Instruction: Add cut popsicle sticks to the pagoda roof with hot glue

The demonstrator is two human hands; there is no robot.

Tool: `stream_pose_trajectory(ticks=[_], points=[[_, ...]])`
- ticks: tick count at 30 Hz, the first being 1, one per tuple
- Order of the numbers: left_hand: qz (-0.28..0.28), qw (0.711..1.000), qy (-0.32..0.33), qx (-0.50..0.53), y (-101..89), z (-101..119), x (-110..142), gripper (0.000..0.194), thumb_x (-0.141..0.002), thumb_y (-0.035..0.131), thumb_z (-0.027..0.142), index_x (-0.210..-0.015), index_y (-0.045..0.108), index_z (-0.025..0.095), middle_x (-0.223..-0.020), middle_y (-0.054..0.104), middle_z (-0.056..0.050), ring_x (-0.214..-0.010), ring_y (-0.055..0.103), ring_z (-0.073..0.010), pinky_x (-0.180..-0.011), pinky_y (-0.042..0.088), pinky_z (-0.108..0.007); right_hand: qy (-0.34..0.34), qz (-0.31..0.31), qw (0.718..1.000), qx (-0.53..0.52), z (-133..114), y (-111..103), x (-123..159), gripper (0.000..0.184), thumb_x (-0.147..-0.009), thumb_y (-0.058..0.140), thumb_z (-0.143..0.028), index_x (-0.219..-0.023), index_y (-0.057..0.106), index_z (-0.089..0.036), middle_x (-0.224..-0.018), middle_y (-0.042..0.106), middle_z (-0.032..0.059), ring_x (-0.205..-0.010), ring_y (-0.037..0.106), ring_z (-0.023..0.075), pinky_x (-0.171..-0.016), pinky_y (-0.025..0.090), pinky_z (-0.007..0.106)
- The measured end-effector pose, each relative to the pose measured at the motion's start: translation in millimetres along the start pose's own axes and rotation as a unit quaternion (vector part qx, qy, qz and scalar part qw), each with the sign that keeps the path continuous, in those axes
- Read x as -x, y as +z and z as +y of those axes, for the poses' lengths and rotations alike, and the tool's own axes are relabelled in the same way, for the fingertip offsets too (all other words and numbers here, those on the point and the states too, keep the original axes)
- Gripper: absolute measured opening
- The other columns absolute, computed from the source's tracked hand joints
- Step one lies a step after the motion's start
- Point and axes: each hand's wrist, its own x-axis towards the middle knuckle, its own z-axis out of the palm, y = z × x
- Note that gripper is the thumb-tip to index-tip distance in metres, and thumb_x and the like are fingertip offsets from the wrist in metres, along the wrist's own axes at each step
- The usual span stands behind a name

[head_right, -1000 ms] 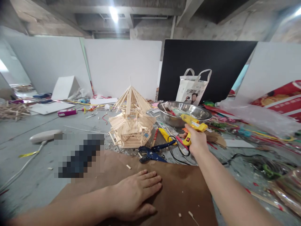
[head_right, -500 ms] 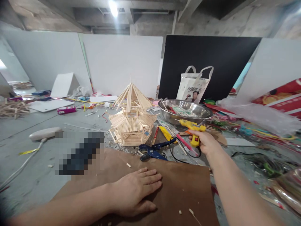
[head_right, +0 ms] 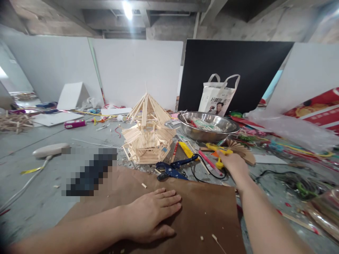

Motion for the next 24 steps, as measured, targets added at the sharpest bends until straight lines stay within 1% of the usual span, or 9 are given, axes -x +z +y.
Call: stream_pose_trajectory(ticks=[3, 6, 8, 10, 12, 15, 18, 21, 24], points=[[-0.001, 1.000, 0.001, 0.000, -0.3, 0, 0, 0.057, -0.080, 0.031, 0.048, -0.126, 0.034, 0.014, -0.135, 0.030, -0.007, -0.124, 0.024, -0.0222, -0.102, 0.020, -0.041, 0.002, -0.021, 0.994, 0.104, -7, -16, 3, 0.050, -0.068, 0.050, -0.051, -0.073, 0.067, -0.005, -0.091, 0.056, 0.0331, -0.091, 0.051, 0.0412, -0.060, 0.033, 0.044], [-0.001, 1.000, 0.003, -0.002, 0.2, 0, 0, 0.057, -0.080, 0.030, 0.048, -0.126, 0.034, 0.014, -0.136, 0.030, -0.007, -0.125, 0.024, -0.0223, -0.102, 0.021, -0.041, -0.077, -0.035, 0.987, 0.135, -33, -26, 21, 0.043, -0.074, 0.042, -0.049, -0.090, 0.065, -0.017, -0.095, 0.061, 0.0189, -0.093, 0.052, 0.0309, -0.065, 0.034, 0.037], [0.000, 1.000, 0.006, -0.006, 0.5, 0, -1, 0.058, -0.080, 0.029, 0.048, -0.127, 0.033, 0.014, -0.135, 0.030, -0.008, -0.125, 0.024, -0.0225, -0.101, 0.021, -0.041, -0.142, -0.047, 0.979, 0.139, -57, -23, 41, 0.041, -0.075, 0.037, -0.052, -0.092, 0.063, -0.025, -0.093, 0.063, 0.0099, -0.087, 0.055, 0.0251, -0.062, 0.035, 0.032], [0.003, 1.000, 0.005, -0.012, 0.8, -1, -1, 0.058, -0.080, 0.029, 0.048, -0.127, 0.032, 0.014, -0.135, 0.030, -0.008, -0.124, 0.024, -0.0227, -0.101, 0.022, -0.041, -0.275, -0.098, 0.937, 0.191, -82, -15, 60, 0.040, -0.078, 0.033, -0.049, -0.088, 0.064, -0.026, -0.086, 0.064, 0.0066, -0.081, 0.057, 0.0222, -0.059, 0.036, 0.029], [0.009, 1.000, 0.000, -0.019, 0.7, -1, -1, 0.058, -0.080, 0.029, 0.048, -0.127, 0.032, 0.014, -0.135, 0.030, -0.008, -0.124, 0.025, -0.0229, -0.101, 0.021, -0.041, -0.374, -0.158, 0.871, 0.276, -104, -6, 73, 0.038, -0.078, 0.033, -0.045, -0.085, 0.064, -0.024, -0.088, 0.064, 0.0073, -0.084, 0.057, 0.0225, -0.061, 0.037, 0.029], [0.012, 1.000, -0.009, -0.027, -0.6, -1, -1, 0.057, -0.081, 0.028, 0.047, -0.127, 0.032, 0.014, -0.135, 0.030, -0.008, -0.124, 0.025, -0.0231, -0.102, 0.020, -0.041, -0.406, -0.203, 0.835, 0.310, -131, -1, 74, 0.031, -0.070, 0.048, -0.045, -0.080, 0.065, -0.021, -0.087, 0.064, 0.0093, -0.083, 0.057, 0.0242, -0.064, 0.039, 0.030], [0.005, 0.999, -0.015, -0.032, -2.9, 0, 0, 0.057, -0.081, 0.025, 0.047, -0.129, 0.029, 0.015, -0.136, 0.028, -0.010, -0.125, 0.022, -0.0240, -0.101, 0.019, -0.043, -0.410, -0.222, 0.820, 0.331, -154, -12, 63, 0.028, -0.062, 0.059, -0.038, -0.078, 0.066, -0.017, -0.085, 0.063, 0.0124, -0.082, 0.058, 0.0267, -0.065, 0.040, 0.033], [0.001, 0.999, -0.023, -0.038, -4.1, 0, -1, 0.058, -0.082, 0.022, 0.049, -0.130, 0.027, 0.017, -0.137, 0.025, -0.012, -0.126, 0.019, -0.0254, -0.101, 0.018, -0.045, -0.417, -0.203, 0.824, 0.325, -169, -27, 62, 0.029, -0.066, 0.054, -0.034, -0.084, 0.065, -0.014, -0.091, 0.062, 0.0148, -0.085, 0.056, 0.0281, -0.068, 0.040, 0.036], [0.004, 0.998, -0.035, -0.042, -1.4, 1, -5, 0.060, -0.081, 0.020, 0.051, -0.130, 0.026, 0.016, -0.137, 0.024, -0.013, -0.126, 0.019, -0.0261, -0.100, 0.018, -0.045, -0.427, -0.175, 0.838, 0.291, -169, -25, 77, 0.035, -0.077, 0.039, -0.036, -0.095, 0.062, -0.016, -0.099, 0.060, 0.0127, -0.092, 0.054, 0.0245, -0.074, 0.039, 0.033]])
